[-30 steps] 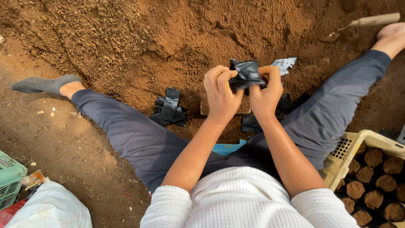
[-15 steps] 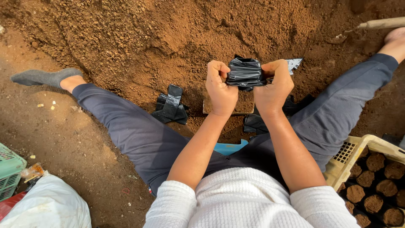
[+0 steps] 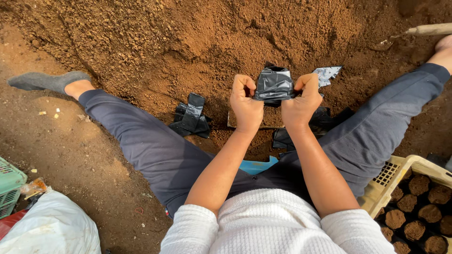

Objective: The person sits on the ground and repeatedly fills small black plastic nursery bags with soil from a large pile. They open each bag, scoop soil with their hands, pack it in, and place the filled bags into a nearby crate.

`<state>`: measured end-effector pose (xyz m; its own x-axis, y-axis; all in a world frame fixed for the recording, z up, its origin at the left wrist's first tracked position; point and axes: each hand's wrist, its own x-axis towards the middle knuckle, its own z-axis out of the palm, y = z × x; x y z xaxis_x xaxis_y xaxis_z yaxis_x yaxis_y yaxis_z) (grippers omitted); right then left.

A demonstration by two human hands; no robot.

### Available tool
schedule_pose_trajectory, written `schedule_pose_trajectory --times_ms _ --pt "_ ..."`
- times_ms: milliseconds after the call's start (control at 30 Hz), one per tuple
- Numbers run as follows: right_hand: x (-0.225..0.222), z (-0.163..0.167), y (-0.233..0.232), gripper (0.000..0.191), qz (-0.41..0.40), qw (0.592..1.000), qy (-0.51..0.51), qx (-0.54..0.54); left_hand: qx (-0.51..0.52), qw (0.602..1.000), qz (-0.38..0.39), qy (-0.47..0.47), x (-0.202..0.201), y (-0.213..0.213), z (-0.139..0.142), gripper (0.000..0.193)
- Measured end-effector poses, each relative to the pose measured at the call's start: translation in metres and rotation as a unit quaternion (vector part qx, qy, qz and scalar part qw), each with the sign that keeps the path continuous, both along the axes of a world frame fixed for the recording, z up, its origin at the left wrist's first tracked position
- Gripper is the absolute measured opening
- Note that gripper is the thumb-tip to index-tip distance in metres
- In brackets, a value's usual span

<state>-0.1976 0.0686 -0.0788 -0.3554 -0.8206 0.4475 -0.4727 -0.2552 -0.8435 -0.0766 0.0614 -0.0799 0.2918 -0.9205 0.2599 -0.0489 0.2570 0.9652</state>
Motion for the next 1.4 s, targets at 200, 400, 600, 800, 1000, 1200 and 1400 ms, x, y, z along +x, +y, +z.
schedule_pose_trajectory --times_ms 200,400,600,800,1000,1200,1400 --pt "0.006 -0.005 -0.007 0.036 -0.013 0.999 0.03 0.025 0.053 0.996 0.037 0.055 -0.005 -0.009 -0.013 0.033" --pt "-0.005 0.003 -0.043 0.03 0.039 0.968 0.089 0.231 0.16 0.947 -0.078 -0.268 0.031 -0.04 -0.021 0.031" --pt "-0.06 -0.036 -0.123 0.038 0.266 0.9 0.03 0.343 0.178 0.89 -0.162 -0.387 0.07 -0.071 -0.046 0.021" --pt "-0.138 -0.087 -0.255 0.045 0.0 0.912 -0.105 0.395 0.083 0.898 -0.163 -0.4 0.095 -0.098 -0.054 0.024" --pt "-0.119 -0.083 -0.326 0.062 -0.025 0.816 -0.125 0.563 0.192 0.919 -0.158 -0.306 0.098 -0.128 -0.039 0.011" --pt "-0.076 -0.097 -0.326 0.076 0.124 0.716 -0.085 0.682 0.12 0.926 -0.153 -0.325 0.109 -0.146 -0.025 0.022" --pt "-0.061 -0.175 -0.307 0.095 0.124 0.647 -0.106 0.745 0.166 0.923 -0.135 -0.319 0.121 -0.147 -0.014 0.02"
